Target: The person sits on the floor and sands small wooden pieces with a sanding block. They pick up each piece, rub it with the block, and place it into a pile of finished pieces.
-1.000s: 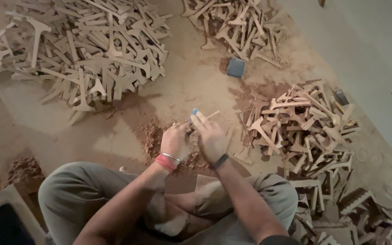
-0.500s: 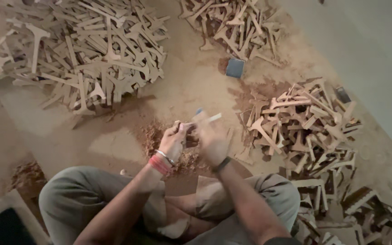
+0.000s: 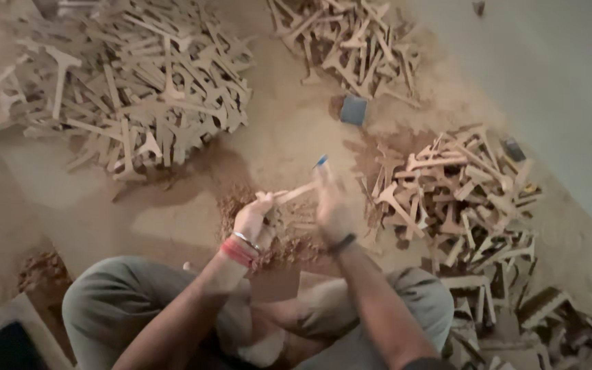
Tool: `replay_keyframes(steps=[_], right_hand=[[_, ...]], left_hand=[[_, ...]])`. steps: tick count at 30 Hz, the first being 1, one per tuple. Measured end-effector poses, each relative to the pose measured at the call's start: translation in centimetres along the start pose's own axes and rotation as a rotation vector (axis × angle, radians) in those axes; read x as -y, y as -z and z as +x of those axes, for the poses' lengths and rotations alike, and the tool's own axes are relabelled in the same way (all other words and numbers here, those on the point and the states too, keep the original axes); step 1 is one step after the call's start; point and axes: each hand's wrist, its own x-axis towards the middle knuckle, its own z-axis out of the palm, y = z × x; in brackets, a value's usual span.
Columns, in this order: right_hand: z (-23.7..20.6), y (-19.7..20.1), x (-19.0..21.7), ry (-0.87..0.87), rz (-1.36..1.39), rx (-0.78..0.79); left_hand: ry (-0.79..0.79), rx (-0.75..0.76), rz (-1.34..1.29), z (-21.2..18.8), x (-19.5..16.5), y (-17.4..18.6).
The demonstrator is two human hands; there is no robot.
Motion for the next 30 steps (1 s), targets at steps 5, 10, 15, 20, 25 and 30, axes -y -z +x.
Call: replay_keyframes(steps=[5, 10, 15, 20, 25, 30], right_hand=[[0.6, 0.4, 0.0, 0.195, 0.021, 0.030], [2.5, 2.0, -2.5, -0.150, 0.031, -0.176], [1.5, 3.0, -1.4, -0.323, 0.225, -0.129], [0.7, 3.2, 2.5, -0.033, 0.096, 0.027], [1.1, 2.2, 3.2, 0.017, 0.289, 0.150], [1.5, 2.8, 1.6, -0.022, 0.281, 0.050]], left_hand=[[-0.190, 0.213, 0.099, 0.7, 0.0, 1.1], [-0.278, 0.238, 0.396, 2.7, 0.4, 3.1], [-0.320, 0.295, 0.350, 3.0, 0.8, 2.4], [-0.157, 0.278, 0.367, 2.9, 0.9, 2.4], [-0.318, 0.390, 0.678, 4.1, 1.4, 3.0], [-0.230, 0.241, 0.629, 4.3, 1.8, 2.9]])
